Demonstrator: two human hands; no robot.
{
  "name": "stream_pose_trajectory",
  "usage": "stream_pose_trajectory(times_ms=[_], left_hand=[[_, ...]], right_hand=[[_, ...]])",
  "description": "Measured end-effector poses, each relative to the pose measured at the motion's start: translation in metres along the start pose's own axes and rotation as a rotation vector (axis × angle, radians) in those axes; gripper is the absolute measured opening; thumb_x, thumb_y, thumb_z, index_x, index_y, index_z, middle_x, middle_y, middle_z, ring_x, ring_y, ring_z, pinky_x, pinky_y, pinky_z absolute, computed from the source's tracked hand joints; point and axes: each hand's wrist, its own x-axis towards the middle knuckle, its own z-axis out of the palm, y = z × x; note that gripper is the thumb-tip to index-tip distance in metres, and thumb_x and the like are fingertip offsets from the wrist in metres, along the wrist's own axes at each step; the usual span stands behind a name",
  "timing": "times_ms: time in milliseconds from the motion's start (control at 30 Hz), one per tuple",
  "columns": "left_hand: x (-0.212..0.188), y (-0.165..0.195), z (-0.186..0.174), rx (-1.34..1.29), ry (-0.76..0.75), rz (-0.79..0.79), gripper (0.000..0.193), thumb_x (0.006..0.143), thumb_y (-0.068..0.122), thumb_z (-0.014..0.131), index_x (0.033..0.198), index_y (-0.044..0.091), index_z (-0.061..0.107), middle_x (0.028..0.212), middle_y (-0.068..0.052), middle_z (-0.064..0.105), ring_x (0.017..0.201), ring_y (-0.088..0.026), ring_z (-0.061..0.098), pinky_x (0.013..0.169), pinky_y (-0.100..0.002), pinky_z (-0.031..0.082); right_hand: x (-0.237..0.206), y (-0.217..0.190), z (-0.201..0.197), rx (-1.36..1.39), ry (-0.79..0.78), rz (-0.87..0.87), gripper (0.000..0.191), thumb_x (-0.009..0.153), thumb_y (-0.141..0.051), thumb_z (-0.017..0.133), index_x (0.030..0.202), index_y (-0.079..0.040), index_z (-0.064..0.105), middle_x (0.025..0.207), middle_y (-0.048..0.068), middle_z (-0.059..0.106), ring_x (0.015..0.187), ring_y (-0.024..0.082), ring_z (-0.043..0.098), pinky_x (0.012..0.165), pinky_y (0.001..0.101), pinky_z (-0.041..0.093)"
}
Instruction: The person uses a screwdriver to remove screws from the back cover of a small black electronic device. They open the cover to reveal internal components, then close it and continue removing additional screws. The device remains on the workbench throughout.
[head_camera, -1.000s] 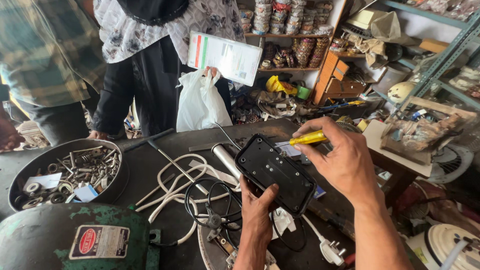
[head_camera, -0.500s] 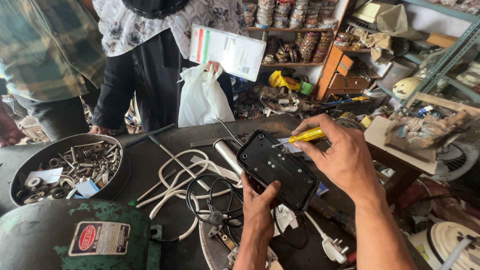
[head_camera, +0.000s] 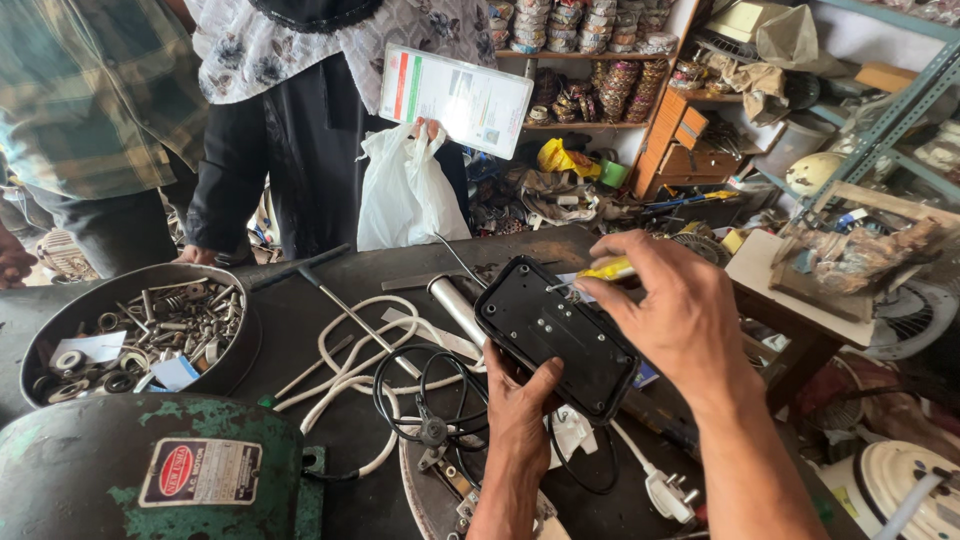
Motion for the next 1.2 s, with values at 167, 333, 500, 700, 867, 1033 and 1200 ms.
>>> stream_pose_trajectory(times_ms=[167, 333, 500, 700, 867, 1033, 1200], left_hand=[[-0.005, -0.001, -0.008, -0.017, 0.000, -0.006, 0.077, 0.072, 0.001, 0.073, 0.141, 0.011, 0.041, 0.114, -0.012, 0.064, 0.099, -0.026, 0.069, 0.083, -0.040, 0.063], [-0.002, -0.005, -0.013, -0.010, -0.002, 0.016, 0.076, 0.071, 0.001, 0.073, 0.141, 0.011, 0.043, 0.115, -0.012, 0.064, 0.099, -0.024, 0.069, 0.083, -0.039, 0.063], [0.000, -0.007, -0.011, -0.003, -0.017, 0.041, 0.077, 0.071, 0.000, 0.074, 0.141, 0.011, 0.043, 0.116, -0.012, 0.065, 0.101, -0.024, 0.069, 0.085, -0.037, 0.063], [0.001, -0.005, -0.011, -0.015, -0.013, 0.020, 0.077, 0.070, 0.000, 0.073, 0.140, 0.011, 0.043, 0.117, -0.012, 0.064, 0.101, -0.024, 0.068, 0.085, -0.039, 0.062], [0.002, -0.005, -0.012, -0.011, -0.012, 0.028, 0.078, 0.070, 0.000, 0.074, 0.141, 0.012, 0.043, 0.117, -0.011, 0.064, 0.103, -0.024, 0.067, 0.087, -0.039, 0.061], [0.002, -0.006, -0.014, -0.030, -0.034, 0.046, 0.077, 0.071, 0.000, 0.074, 0.142, 0.009, 0.043, 0.117, -0.012, 0.065, 0.104, -0.024, 0.067, 0.089, -0.039, 0.061], [0.001, -0.008, -0.016, -0.055, -0.049, 0.042, 0.077, 0.071, 0.000, 0.073, 0.141, 0.011, 0.042, 0.117, -0.012, 0.065, 0.104, -0.024, 0.068, 0.090, -0.039, 0.062]], right_hand=[[-0.001, -0.011, 0.000, 0.006, 0.035, -0.134, 0.041, 0.083, -0.022, 0.083, 0.115, -0.008, 0.061, 0.102, 0.009, 0.076, 0.090, 0.024, 0.076, 0.079, 0.0362, 0.062], [-0.003, -0.010, 0.005, 0.212, -0.044, -0.093, 0.045, 0.086, -0.016, 0.077, 0.126, -0.008, 0.058, 0.108, 0.007, 0.077, 0.098, 0.024, 0.076, 0.081, 0.0352, 0.063], [-0.007, -0.003, 0.016, 0.038, -0.004, 0.012, 0.044, 0.086, -0.020, 0.082, 0.123, -0.010, 0.059, 0.101, 0.008, 0.077, 0.090, 0.023, 0.076, 0.075, 0.0357, 0.062], [-0.011, 0.002, 0.018, 0.203, -0.020, -0.052, 0.044, 0.091, -0.020, 0.077, 0.127, -0.008, 0.055, 0.107, 0.008, 0.077, 0.098, 0.022, 0.077, 0.082, 0.0350, 0.062], [-0.008, 0.006, 0.029, 0.050, 0.030, -0.051, 0.048, 0.092, -0.022, 0.082, 0.128, -0.005, 0.054, 0.099, 0.008, 0.075, 0.092, 0.023, 0.075, 0.083, 0.0367, 0.061], [-0.009, 0.008, 0.026, 0.243, 0.020, -0.091, 0.052, 0.093, -0.019, 0.076, 0.138, -0.007, 0.052, 0.111, 0.008, 0.076, 0.102, 0.023, 0.077, 0.088, 0.0353, 0.063], [-0.006, 0.001, 0.026, 0.039, 0.085, -0.133, 0.054, 0.090, -0.019, 0.083, 0.133, -0.008, 0.052, 0.105, 0.010, 0.074, 0.095, 0.025, 0.075, 0.083, 0.0378, 0.061]])
